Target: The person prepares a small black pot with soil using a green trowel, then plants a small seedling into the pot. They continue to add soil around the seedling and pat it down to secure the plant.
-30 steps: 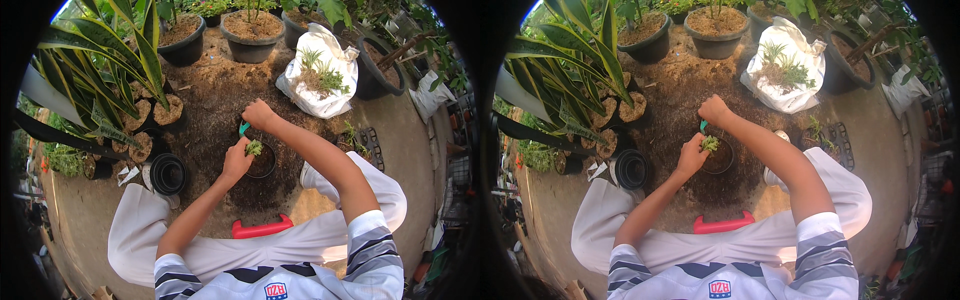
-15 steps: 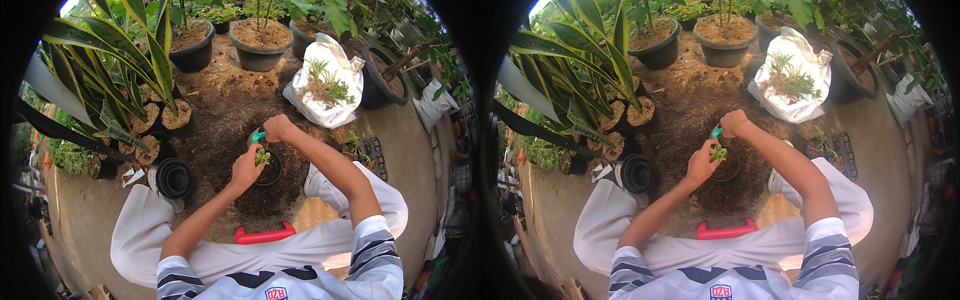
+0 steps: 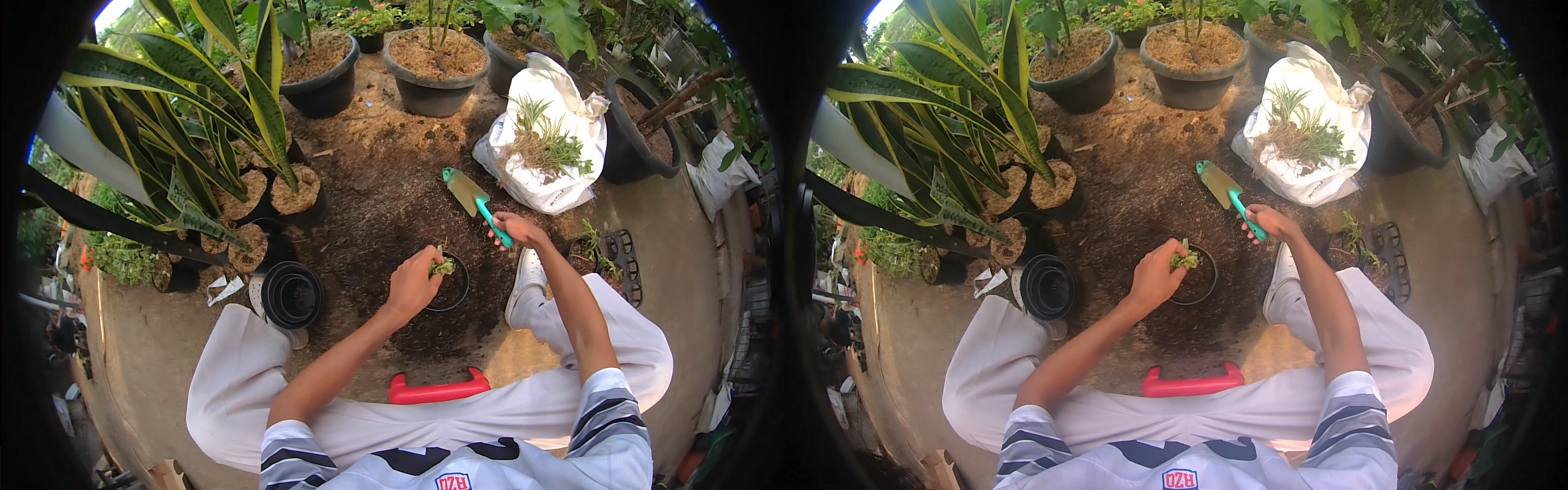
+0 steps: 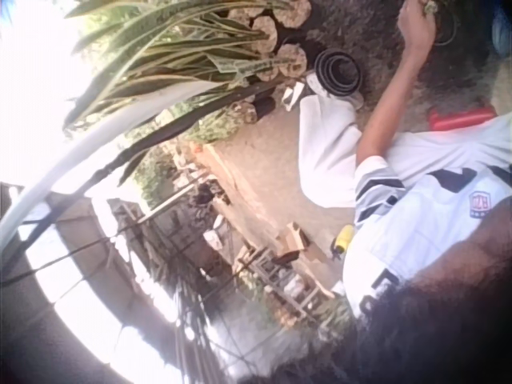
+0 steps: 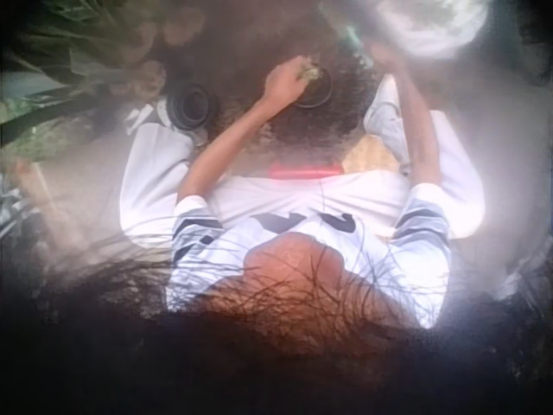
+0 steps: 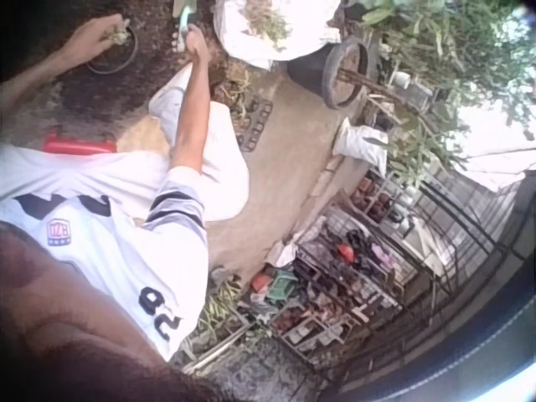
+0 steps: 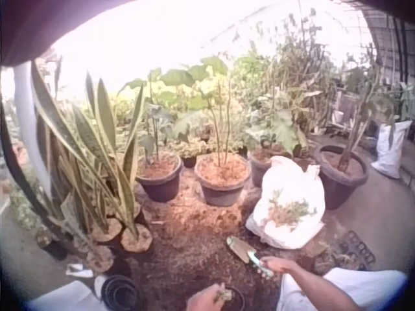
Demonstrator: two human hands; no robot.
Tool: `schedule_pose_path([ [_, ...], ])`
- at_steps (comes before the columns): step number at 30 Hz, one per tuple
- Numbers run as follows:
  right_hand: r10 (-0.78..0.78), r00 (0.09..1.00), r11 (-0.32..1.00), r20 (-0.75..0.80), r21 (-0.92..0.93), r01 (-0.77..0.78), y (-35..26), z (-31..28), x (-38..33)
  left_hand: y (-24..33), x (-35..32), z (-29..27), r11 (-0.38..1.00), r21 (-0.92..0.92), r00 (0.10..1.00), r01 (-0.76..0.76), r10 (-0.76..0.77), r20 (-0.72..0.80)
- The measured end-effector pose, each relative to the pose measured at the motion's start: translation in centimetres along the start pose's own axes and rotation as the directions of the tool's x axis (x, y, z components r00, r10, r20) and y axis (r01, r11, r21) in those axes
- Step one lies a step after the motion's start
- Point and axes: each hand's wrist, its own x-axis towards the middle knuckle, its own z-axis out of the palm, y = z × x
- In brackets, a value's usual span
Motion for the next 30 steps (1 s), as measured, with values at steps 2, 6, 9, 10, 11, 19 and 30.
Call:
schedule_pose_path([
  [2,0.016,0.994,0.999,-0.109,0.034,-0.012,4.1,-0.8,2.0,1.0,0.6,-0.1,0.999,-0.02,0.997,0.05,-0.049,0.066],
  [6,0.043,0.908,0.99,-0.418,-0.101,-0.094,7.9,-0.3,5.3,1.5,1.4,0.4,0.993,-0.089,0.994,0.074,-0.067,0.083],
  [9,-0.061,0.833,0.95,-0.55,-0.287,-0.12,6.7,3.6,5.5,0.3,1.2,0.2,0.99,-0.111,0.994,0.088,-0.081,0.069],
  [10,-0.074,0.827,0.948,-0.557,-0.297,-0.114,6.0,4.5,5.1,0.3,1.4,0.2,0.989,-0.114,0.994,0.09,-0.082,0.074],
  [11,-0.087,0.819,0.946,-0.567,-0.306,-0.11,5.7,4.9,5.0,0.4,1.5,0.2,0.989,-0.117,0.994,0.089,-0.08,0.081],
  [19,-0.152,0.894,0.902,-0.422,-0.429,-0.049,5.5,5.0,4.1,0.8,2.4,-0.1,0.994,-0.102,0.997,-0.027,0.034,0.067],
  [30,-0.013,0.979,0.904,-0.205,-0.421,-0.076,6.0,4.7,2.3,0.2,3.0,-0.7,0.999,-0.025,0.996,0.04,-0.038,0.085],
])
